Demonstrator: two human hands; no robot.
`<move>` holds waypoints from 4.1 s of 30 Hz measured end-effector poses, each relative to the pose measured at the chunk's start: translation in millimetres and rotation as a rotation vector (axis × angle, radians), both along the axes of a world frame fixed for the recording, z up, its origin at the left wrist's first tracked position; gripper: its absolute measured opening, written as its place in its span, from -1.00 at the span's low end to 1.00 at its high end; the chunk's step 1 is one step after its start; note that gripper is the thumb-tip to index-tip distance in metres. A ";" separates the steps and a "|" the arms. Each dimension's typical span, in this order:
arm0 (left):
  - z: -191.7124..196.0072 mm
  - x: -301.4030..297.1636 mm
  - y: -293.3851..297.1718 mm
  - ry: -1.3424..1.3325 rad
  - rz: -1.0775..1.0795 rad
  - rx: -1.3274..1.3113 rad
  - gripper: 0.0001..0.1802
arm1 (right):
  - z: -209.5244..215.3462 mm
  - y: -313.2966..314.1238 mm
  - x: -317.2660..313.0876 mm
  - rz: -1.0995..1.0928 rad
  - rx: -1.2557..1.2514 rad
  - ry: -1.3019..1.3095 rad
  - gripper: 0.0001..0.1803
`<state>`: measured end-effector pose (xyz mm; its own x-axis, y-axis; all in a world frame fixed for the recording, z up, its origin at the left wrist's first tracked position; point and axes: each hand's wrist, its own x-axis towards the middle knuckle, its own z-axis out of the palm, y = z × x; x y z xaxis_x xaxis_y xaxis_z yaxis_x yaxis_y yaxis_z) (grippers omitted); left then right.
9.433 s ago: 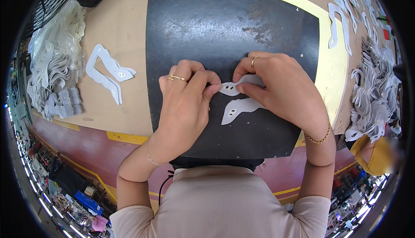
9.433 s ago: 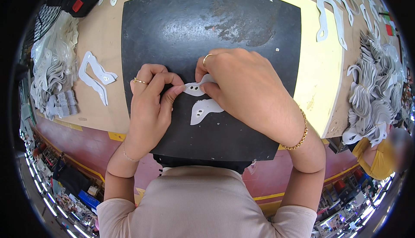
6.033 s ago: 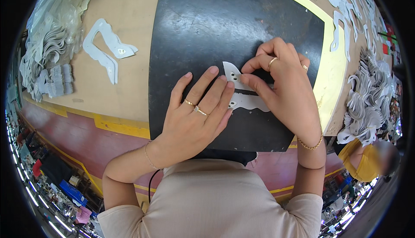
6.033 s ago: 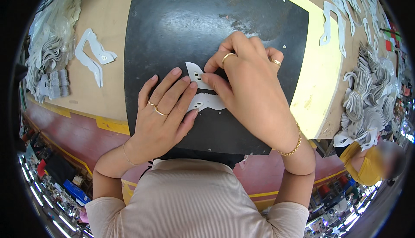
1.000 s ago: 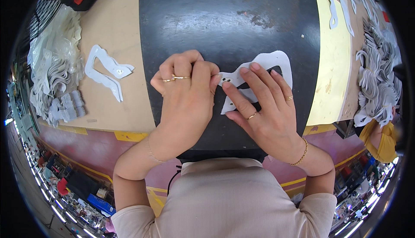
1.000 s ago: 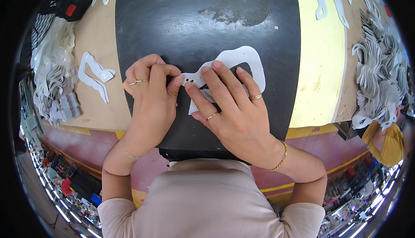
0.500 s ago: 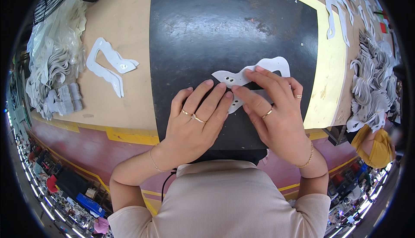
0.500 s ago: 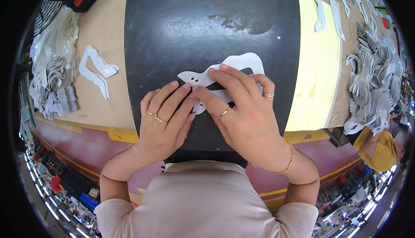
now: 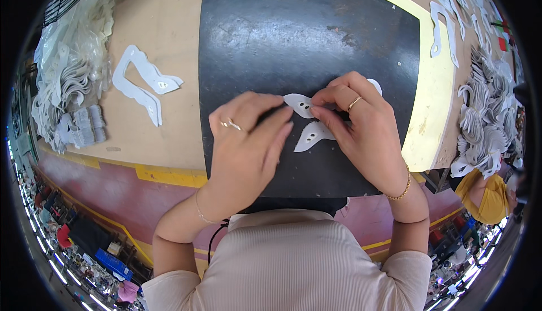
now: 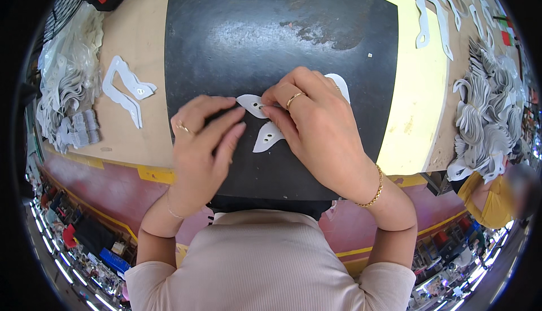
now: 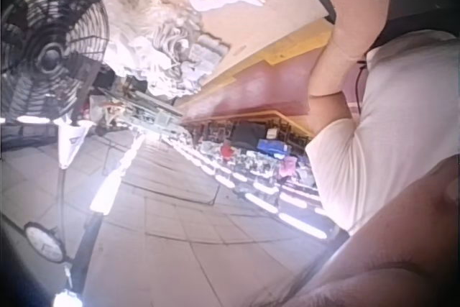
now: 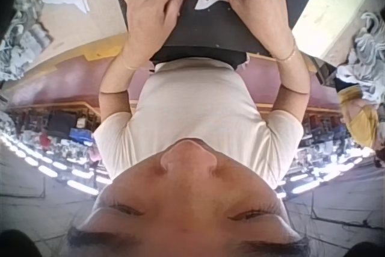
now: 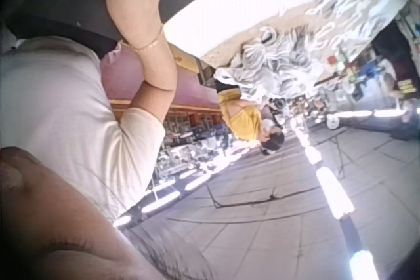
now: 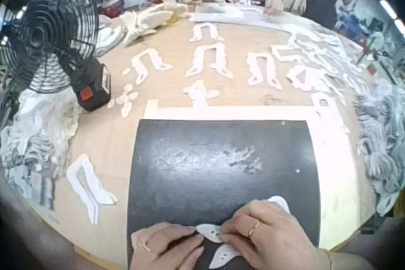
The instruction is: The person assembles white plastic components by hand at a workbench. They pick up a larger curved piece and a smaller perforated piece, align them, and press them together. The person repeats this process with additional pieces, placing completed assemblies on the table.
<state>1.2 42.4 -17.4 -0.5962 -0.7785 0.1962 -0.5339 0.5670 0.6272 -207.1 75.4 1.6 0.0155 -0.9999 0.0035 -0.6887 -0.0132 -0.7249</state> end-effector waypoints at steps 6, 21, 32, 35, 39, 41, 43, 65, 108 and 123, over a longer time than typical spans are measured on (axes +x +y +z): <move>9.3 -12.1 -13.8 -0.035 0.207 0.251 -0.78 | -5.6 0.4 3.6 -0.011 -0.069 0.008 -0.85; 16.1 -23.8 -20.6 -0.147 0.227 0.296 -0.81 | -5.4 -3.2 0.6 0.033 -0.093 0.041 -0.85; 5.4 -7.9 -0.6 -0.026 0.045 0.103 -0.74 | -4.9 -3.9 0.8 0.016 -0.071 -0.003 -0.85; -2.7 0.2 16.2 -0.055 -0.081 -0.060 -0.58 | -5.1 -1.7 4.0 0.002 -0.102 0.022 -0.86; -1.6 -5.2 16.3 -0.174 -0.117 -0.207 -0.50 | -4.1 -2.3 0.0 -0.041 0.017 -0.097 -0.89; 0.6 -7.3 16.4 -0.210 -0.113 -0.245 -0.52 | 1.1 -4.8 -1.6 -0.072 0.064 -0.089 -0.90; 2.7 -8.2 16.5 -0.240 -0.124 -0.260 -0.53 | 4.8 -8.1 -3.7 -0.048 0.097 -0.081 -0.90; 5.2 -20.2 25.0 -0.433 -0.126 -0.478 -0.59 | 6.5 -11.9 -7.8 -0.045 0.144 -0.089 -0.88; -8.3 -20.7 28.8 -0.241 -0.034 -0.376 -0.59 | 19.8 -69.3 -22.3 0.355 0.284 0.050 -0.92; -10.3 -21.5 29.5 -0.238 -0.013 -0.375 -0.58 | 19.0 -67.6 -18.3 0.429 0.169 0.207 -0.92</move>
<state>-20.4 71.9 -27.7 -0.6683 -0.6718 0.3196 -0.6301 0.7395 0.2369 -225.4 7.8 20.6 0.4084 -0.8897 -0.2041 -0.7764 -0.2210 -0.5902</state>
